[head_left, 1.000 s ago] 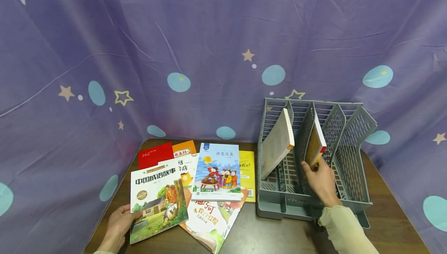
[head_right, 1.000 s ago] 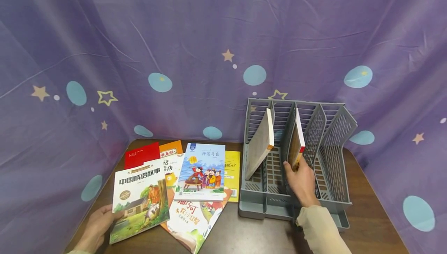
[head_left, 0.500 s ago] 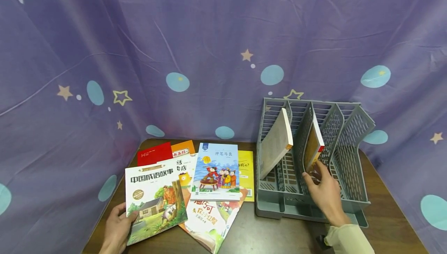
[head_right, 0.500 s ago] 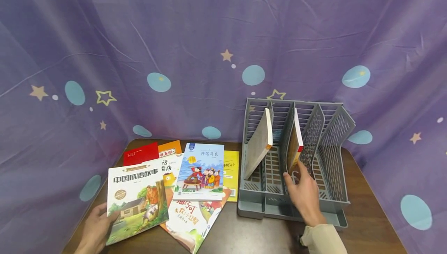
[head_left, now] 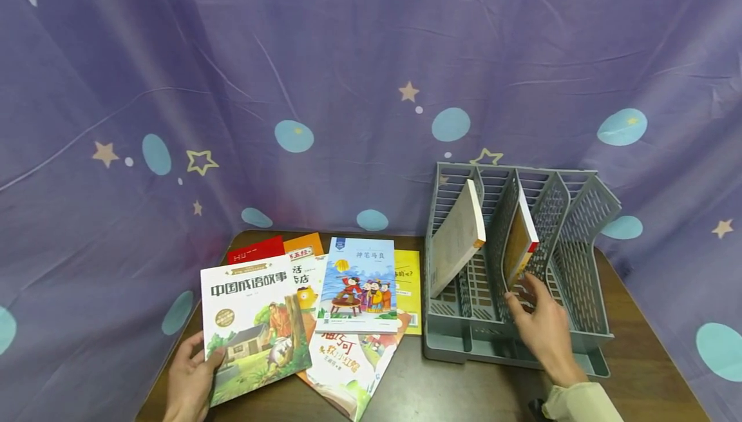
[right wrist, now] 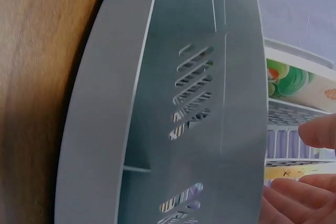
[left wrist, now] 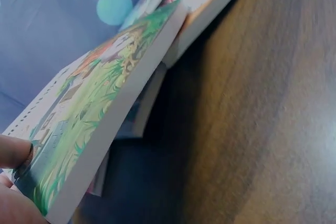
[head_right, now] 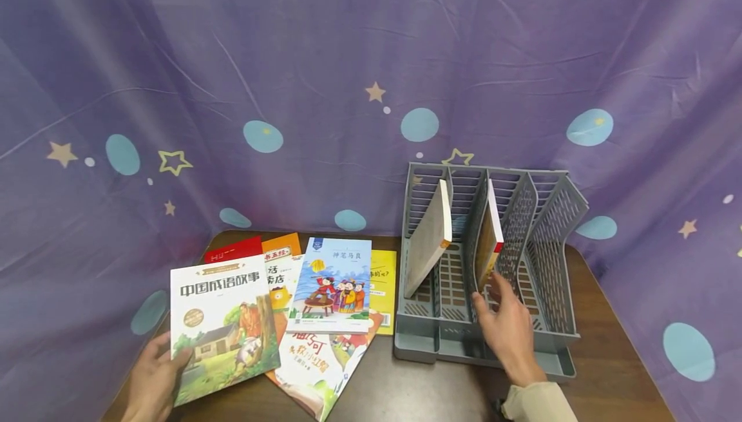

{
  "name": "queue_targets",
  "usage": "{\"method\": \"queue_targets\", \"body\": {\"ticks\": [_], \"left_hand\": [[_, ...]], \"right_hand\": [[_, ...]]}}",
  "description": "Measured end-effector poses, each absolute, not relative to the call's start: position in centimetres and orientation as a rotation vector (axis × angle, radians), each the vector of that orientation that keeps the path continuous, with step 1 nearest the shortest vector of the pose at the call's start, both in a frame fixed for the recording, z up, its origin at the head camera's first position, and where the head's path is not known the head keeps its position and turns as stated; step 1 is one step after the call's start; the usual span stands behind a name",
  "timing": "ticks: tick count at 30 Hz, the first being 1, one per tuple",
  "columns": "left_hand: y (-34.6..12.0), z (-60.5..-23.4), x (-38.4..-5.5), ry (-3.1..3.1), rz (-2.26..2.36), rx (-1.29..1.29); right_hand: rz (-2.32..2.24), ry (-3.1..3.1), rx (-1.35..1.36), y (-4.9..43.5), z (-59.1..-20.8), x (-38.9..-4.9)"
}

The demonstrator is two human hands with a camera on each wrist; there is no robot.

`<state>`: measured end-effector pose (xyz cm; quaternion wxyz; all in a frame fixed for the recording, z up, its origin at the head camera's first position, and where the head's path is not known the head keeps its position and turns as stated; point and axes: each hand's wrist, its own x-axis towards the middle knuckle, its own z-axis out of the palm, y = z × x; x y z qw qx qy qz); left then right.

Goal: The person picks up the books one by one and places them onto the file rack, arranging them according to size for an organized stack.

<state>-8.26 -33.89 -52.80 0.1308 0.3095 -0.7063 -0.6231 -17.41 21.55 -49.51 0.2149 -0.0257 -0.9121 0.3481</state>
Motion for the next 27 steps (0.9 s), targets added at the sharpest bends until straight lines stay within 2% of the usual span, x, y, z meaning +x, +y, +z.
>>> {"method": "queue_targets", "body": {"ticks": [9, 27], "left_hand": [[-31.8, -50.1, -7.9, -1.976, -1.854, 0.76], [-25.7, -46.7, -8.1, -1.916, -1.985, 0.096]], "right_hand": [[0.951, -2.505, -0.003, 20.2, -49.0, -15.4], [1.044, -2.457, 0.233, 15.9, -47.2, -13.1]]}}
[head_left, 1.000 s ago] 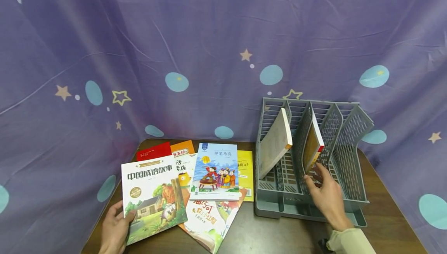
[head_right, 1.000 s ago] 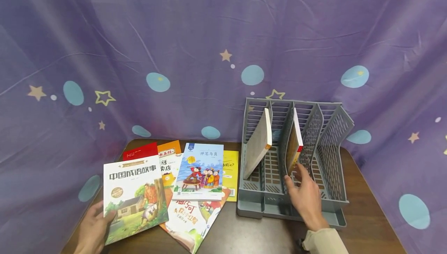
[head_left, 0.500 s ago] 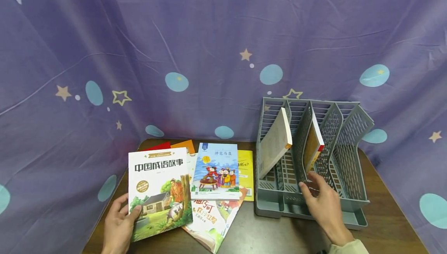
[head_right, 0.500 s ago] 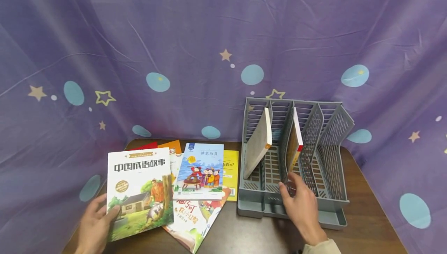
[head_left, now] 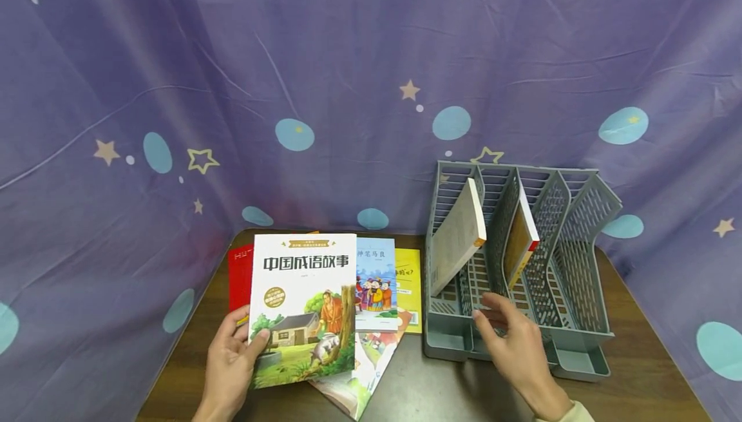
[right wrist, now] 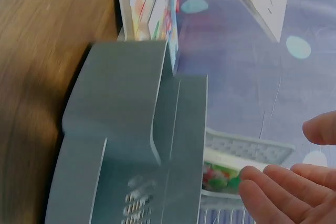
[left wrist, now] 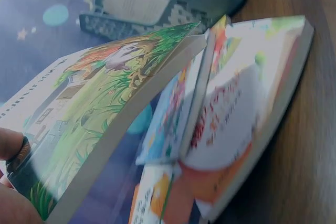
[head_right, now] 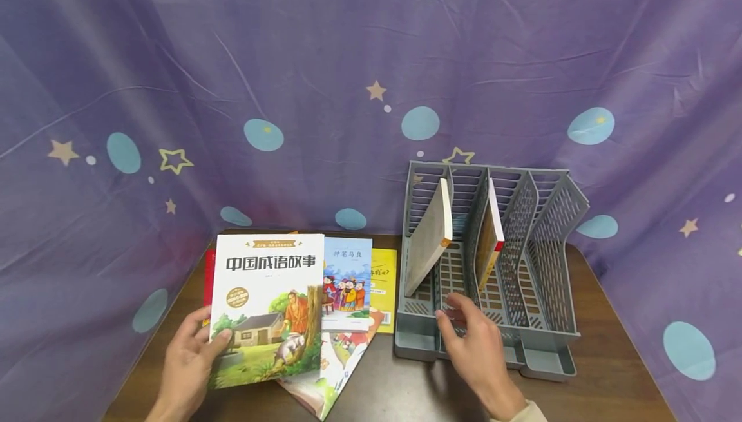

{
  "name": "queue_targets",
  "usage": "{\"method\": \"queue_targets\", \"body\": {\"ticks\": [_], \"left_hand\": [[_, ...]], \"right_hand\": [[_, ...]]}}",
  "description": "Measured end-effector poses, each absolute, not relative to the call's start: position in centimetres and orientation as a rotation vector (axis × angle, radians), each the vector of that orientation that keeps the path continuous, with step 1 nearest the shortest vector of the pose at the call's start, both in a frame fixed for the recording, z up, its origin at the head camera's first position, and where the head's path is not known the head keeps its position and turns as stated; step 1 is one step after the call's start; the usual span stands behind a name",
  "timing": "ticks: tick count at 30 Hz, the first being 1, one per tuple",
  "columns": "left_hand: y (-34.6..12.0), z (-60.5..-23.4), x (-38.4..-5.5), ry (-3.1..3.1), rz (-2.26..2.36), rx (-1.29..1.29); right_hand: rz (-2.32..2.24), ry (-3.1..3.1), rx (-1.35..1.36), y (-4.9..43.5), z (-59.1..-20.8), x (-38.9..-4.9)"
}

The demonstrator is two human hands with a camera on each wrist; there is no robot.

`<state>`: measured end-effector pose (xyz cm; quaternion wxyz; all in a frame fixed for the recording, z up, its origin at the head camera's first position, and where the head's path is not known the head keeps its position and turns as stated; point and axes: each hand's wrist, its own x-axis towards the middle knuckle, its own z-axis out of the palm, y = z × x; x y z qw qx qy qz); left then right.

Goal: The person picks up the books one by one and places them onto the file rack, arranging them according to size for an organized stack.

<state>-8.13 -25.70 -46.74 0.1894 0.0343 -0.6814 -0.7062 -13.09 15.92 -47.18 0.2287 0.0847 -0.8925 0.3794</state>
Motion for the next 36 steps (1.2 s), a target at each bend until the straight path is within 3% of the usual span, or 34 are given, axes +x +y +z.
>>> {"method": "queue_targets", "body": {"ticks": [18, 27, 36], "left_hand": [[-18.4, -44.9, -7.6, -1.829, -1.942, -0.183], [-13.8, -44.9, -7.5, -1.753, -1.548, -0.488], [-9.7, -43.4, -7.6, -1.564, -1.219, -0.701]], "right_hand": [[1.315, -2.29, 0.656, 8.7, -45.2, -11.2], [1.687, -2.476, 0.676, 5.3, -43.1, -9.9], [1.9, -2.36, 0.757, 3.9, -43.3, -9.5]]}}
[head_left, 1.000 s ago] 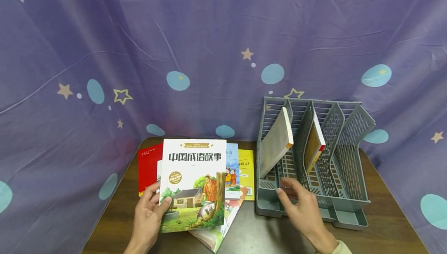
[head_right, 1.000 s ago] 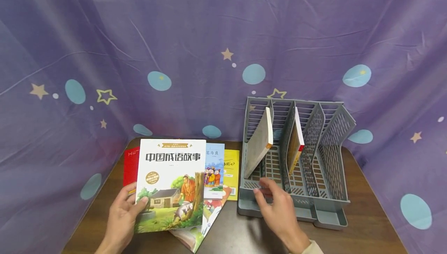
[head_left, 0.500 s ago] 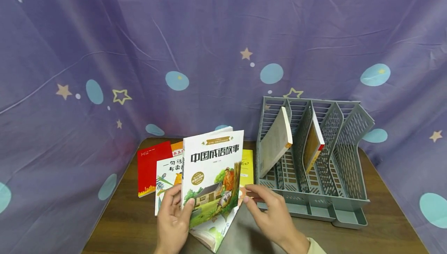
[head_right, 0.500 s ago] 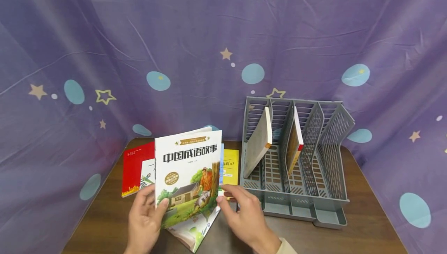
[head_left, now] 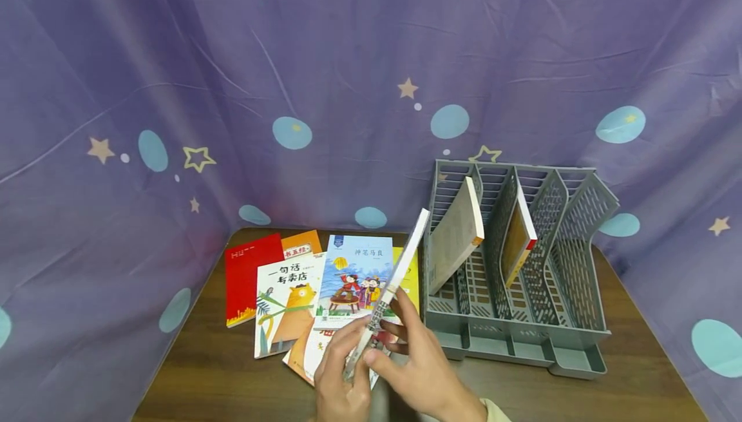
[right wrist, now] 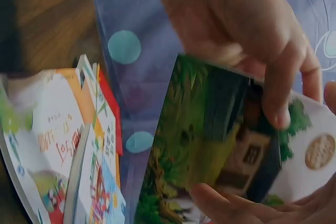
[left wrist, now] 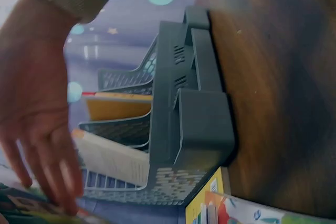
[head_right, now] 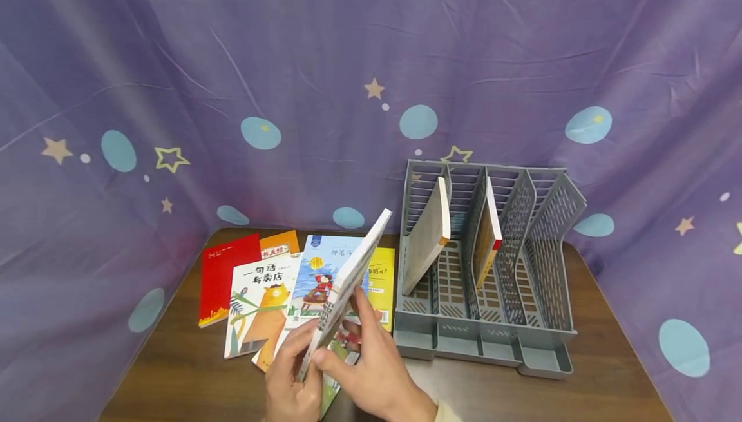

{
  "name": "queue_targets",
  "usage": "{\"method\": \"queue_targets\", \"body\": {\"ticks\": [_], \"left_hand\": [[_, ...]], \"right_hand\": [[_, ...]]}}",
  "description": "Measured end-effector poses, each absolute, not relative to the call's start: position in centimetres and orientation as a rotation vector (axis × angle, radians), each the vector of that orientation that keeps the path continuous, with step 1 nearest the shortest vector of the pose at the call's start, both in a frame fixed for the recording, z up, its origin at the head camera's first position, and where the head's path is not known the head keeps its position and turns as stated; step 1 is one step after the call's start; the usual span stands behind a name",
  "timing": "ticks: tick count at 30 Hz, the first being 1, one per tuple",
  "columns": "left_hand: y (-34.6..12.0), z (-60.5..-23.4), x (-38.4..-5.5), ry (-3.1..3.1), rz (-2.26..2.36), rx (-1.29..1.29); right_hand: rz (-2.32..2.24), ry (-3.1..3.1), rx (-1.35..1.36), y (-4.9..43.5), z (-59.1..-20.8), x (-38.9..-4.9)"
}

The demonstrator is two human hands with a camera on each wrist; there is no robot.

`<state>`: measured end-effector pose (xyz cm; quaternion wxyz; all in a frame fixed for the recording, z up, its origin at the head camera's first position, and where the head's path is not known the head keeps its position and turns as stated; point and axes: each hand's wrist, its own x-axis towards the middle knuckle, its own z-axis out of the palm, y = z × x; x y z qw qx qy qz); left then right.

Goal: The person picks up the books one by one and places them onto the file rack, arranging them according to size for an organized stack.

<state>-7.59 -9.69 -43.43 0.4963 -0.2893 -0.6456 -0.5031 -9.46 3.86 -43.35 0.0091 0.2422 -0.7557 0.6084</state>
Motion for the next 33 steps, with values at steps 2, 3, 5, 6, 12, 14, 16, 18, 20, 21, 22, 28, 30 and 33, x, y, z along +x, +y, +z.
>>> {"method": "queue_targets", "body": {"ticks": [2, 3, 5, 6, 12, 14, 16, 18, 20, 21, 22, 28, 30, 33], "left_hand": [[-9.1, -43.2, -7.6, -1.543, -1.154, -0.719], [-8.9, -43.2, -7.6, -1.532, -1.126, -0.728], [-8.5, -43.3, -7.5, -1.519, -1.091, -0.735], [-8.3, -43.5, -7.5, -1.504, -1.076, -0.744], [-7.3, -44.2, -7.4, -1.466, -0.987, -0.769], [-7.2, -44.4, -7.3, -1.477, -0.973, -0.766], [-7.2, -44.7, -7.2, -1.489, -0.962, -0.766], [-7.3, -45.0, -7.2, -1.518, -0.959, -0.78], [-7.4, -45.4, -7.1, -1.545, -0.935, -0.81], [-7.5, -45.6, -7.1, -1.559, -0.924, -0.832], [-7.6, -45.9, -7.2, -1.579, -0.912, -0.855], [-8.2, -48.5, -7.4, -1.701, -0.796, -0.955], [-8.4, -49.6, -7.2, -1.786, -0.826, -0.946], [-9.0, -51.0, -6.8, -1.946, -0.943, -0.879]], "right_hand": [[1.912, -2.313, 0.77, 3.6, -43.5, -9.3], [1.919, -2.288, 0.777, 3.5, -43.6, -9.3], [1.917, -2.254, 0.77, 3.4, -43.7, -9.1], [1.915, -2.233, 0.766, 3.3, -43.7, -8.9], [2.138, -2.066, 0.699, 2.9, -43.5, -8.2], [2.181, -2.029, 0.642, 2.9, -43.5, -8.1], [2.152, -2.034, 0.571, 3.0, -43.5, -8.0], [2.104, -2.054, 0.493, 3.2, -43.5, -8.0], [2.088, -2.054, 0.427, 3.5, -43.5, -8.1], [2.082, -2.049, 0.405, 3.6, -43.6, -8.1], [2.081, -2.035, 0.39, 3.8, -43.7, -8.2], [1.969, -2.022, 0.412, 5.0, -44.1, -8.4], [1.9, -2.036, 0.445, 5.5, -44.2, -8.4], [1.786, -2.056, 0.483, 6.4, -44.2, -8.4]]}}
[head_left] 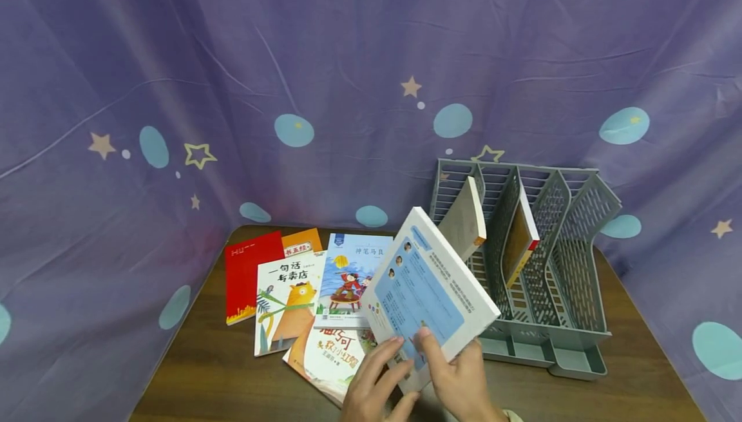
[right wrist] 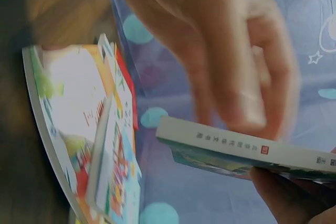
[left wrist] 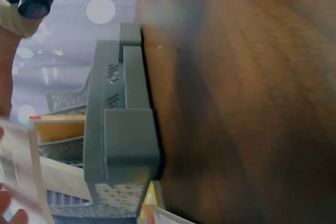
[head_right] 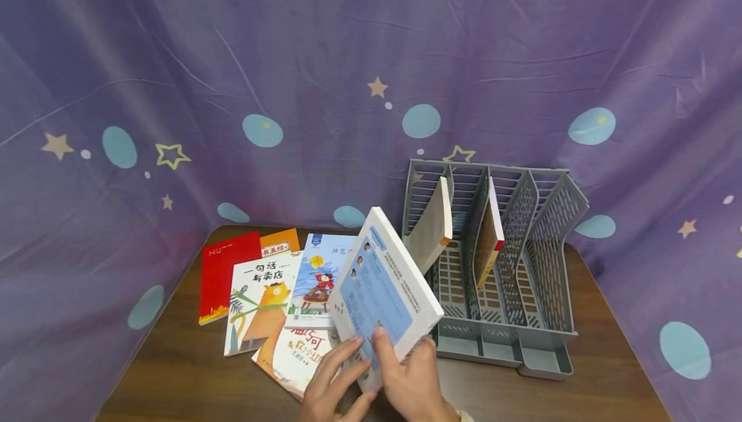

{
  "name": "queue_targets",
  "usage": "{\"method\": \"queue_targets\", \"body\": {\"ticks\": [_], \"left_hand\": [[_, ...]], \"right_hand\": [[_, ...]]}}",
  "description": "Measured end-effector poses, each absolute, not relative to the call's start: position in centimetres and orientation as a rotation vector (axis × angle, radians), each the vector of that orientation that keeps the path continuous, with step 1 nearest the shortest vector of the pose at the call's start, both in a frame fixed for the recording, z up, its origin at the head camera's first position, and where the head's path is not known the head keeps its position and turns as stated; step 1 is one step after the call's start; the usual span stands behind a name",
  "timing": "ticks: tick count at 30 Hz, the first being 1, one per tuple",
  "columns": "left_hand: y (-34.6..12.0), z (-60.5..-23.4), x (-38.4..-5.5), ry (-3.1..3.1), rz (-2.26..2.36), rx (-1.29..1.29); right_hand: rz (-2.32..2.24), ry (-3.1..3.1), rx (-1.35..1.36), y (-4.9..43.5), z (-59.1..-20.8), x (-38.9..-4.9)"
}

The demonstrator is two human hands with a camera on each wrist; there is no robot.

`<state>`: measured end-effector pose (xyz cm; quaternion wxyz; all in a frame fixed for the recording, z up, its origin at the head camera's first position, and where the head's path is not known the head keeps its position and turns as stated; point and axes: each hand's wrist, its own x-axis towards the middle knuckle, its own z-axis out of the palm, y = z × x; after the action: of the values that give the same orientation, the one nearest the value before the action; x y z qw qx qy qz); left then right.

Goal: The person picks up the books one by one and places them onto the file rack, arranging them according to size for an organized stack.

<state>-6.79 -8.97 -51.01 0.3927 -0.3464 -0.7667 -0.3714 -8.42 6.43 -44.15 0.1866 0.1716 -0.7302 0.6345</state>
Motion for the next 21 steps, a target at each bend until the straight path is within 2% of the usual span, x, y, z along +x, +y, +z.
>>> {"method": "queue_targets", "body": {"ticks": [9, 21], "left_hand": [[-12.3, -51.8, -8.5, -2.091, -0.989, -0.683], [-17.9, -51.9, -12.3, -2.575, -1.006, -0.069]], "right_hand": [[1.681, -2.118, 0.352, 9.8, -42.6, -8.1], [1.405, -2.271, 0.087, 14.8, -40.0, -7.0]]}}
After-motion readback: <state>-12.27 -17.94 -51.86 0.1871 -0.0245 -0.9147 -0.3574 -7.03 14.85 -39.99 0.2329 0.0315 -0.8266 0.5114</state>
